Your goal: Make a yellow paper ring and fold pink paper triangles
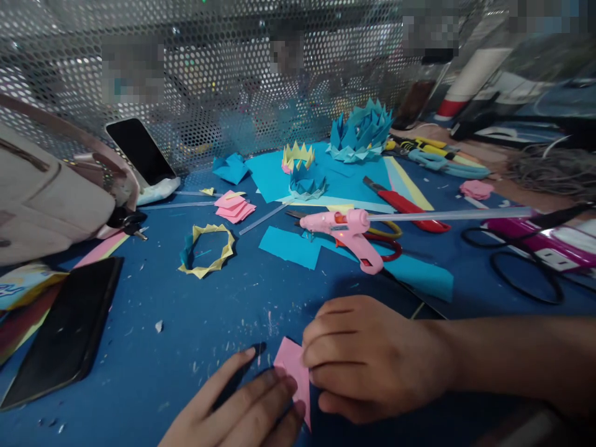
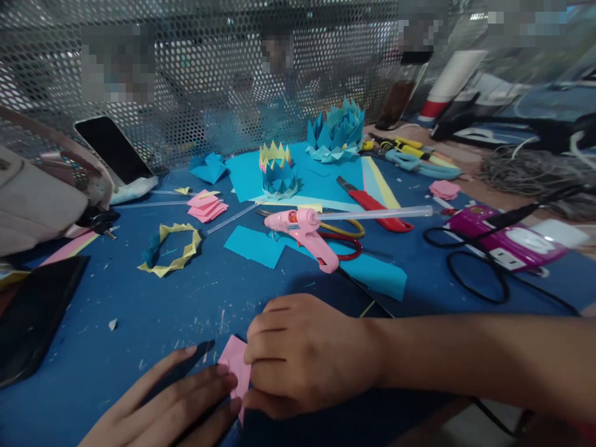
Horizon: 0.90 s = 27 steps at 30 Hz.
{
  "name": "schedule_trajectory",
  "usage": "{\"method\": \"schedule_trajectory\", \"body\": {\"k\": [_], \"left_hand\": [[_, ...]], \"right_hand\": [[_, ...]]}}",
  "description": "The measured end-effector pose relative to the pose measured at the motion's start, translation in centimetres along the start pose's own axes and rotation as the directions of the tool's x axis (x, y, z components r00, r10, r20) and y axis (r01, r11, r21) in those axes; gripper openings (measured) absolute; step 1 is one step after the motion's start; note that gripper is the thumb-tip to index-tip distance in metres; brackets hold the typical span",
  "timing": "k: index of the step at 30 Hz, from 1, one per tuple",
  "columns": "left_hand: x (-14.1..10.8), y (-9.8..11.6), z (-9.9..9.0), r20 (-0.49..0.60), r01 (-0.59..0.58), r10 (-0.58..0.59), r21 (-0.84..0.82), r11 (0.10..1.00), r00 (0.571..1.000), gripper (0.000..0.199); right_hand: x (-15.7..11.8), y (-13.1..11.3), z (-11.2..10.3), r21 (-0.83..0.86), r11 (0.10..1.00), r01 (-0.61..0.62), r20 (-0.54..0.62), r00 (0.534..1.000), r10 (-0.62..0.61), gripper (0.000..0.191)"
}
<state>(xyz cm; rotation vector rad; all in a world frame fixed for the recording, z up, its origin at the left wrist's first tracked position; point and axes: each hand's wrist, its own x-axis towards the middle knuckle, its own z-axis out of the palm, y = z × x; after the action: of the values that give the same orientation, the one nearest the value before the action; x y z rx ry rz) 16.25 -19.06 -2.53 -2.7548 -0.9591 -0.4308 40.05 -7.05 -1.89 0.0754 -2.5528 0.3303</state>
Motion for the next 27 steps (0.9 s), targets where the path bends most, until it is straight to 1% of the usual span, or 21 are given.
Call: {"method": "schedule_trajectory", "body": {"k": [2,3,4,5,6,9,11,14,15,18,21,24,26,27], "left_hand": [[-0.1,-0.2,0.2,-0.041,0.069,-0.071,-0.05,0.996,0.997,0.036],[-0.2,-0.3,0.4,-0.07,0.123,-0.127,-0.071,0.99,0.989,0.035],[-0.3,-0.4,0.6,-0.122,0.185,-0.193,-0.077,0.98,0.973,0.034],[-0.4,-0.5,0.8,-0.161,0.193,-0.203,-0.077,0.978,0.966,0.036],[-0.5,-0.6,0.9,-0.135,0.161,-0.17,-0.073,0.984,0.976,0.041],[-0.6,-0.7,1.1,-0.089,0.115,-0.121,-0.068,0.991,0.989,0.051],[-0.4,-0.6,1.2,-0.127,0.125,-0.136,-0.093,0.988,0.982,0.049],[0.3,-0.4,1.5,-0.231,0.156,-0.188,-0.15,0.976,0.955,0.036],[0.5,-0.3,1.5,-0.25,0.163,-0.199,-0.157,0.974,0.948,0.033],[1.4,-0.6,1.1,-0.252,0.146,-0.179,-0.144,0.979,0.951,0.037],[2.0,-0.8,0.6,-0.224,0.133,-0.161,-0.135,0.982,0.961,0.037],[1.9,-0.7,0.6,-0.23,0.146,-0.18,-0.155,0.977,0.957,0.036],[1.6,-0.7,0.7,-0.241,0.171,-0.213,-0.185,0.968,0.947,0.037],[1.5,-0.7,0.8,-0.227,0.192,-0.237,-0.2,0.961,0.945,0.036]], "right_hand": [[0.1,0.0,-0.1,0.004,0.998,-0.057,0.004,0.998,0.057,0.03],[0.1,0.0,-0.2,0.004,0.996,-0.085,0.013,0.996,0.084,0.029],[0.1,0.0,-0.2,0.004,0.994,-0.111,0.028,0.993,0.111,0.028],[0.2,0.0,-0.3,0.003,0.991,-0.132,0.047,0.99,0.132,0.027],[0.2,0.1,-0.4,0.003,0.989,-0.149,0.068,0.987,0.148,0.025],[0.3,0.1,-0.3,0.02,0.986,-0.164,0.114,0.98,0.161,0.02],[0.4,0.2,-0.3,0.018,0.985,-0.17,0.126,0.978,0.167,0.018],[0.4,0.2,-0.1,-0.032,0.987,-0.16,0.102,0.981,0.162,0.018],[0.5,0.2,0.0,-0.046,0.988,-0.151,0.094,0.983,0.155,0.02],[0.7,0.3,0.1,-0.035,0.989,-0.142,0.108,0.984,0.145,0.027],[0.7,0.3,0.0,-0.002,0.986,-0.165,0.137,0.977,0.163,0.026],[0.7,0.4,-0.2,0.034,0.979,-0.199,0.142,0.971,0.193,0.02],[0.6,0.5,-0.3,0.047,0.975,-0.216,0.147,0.967,0.207,0.019],[0.6,0.5,-0.4,0.047,0.975,-0.216,0.152,0.966,0.207,0.019]]}}
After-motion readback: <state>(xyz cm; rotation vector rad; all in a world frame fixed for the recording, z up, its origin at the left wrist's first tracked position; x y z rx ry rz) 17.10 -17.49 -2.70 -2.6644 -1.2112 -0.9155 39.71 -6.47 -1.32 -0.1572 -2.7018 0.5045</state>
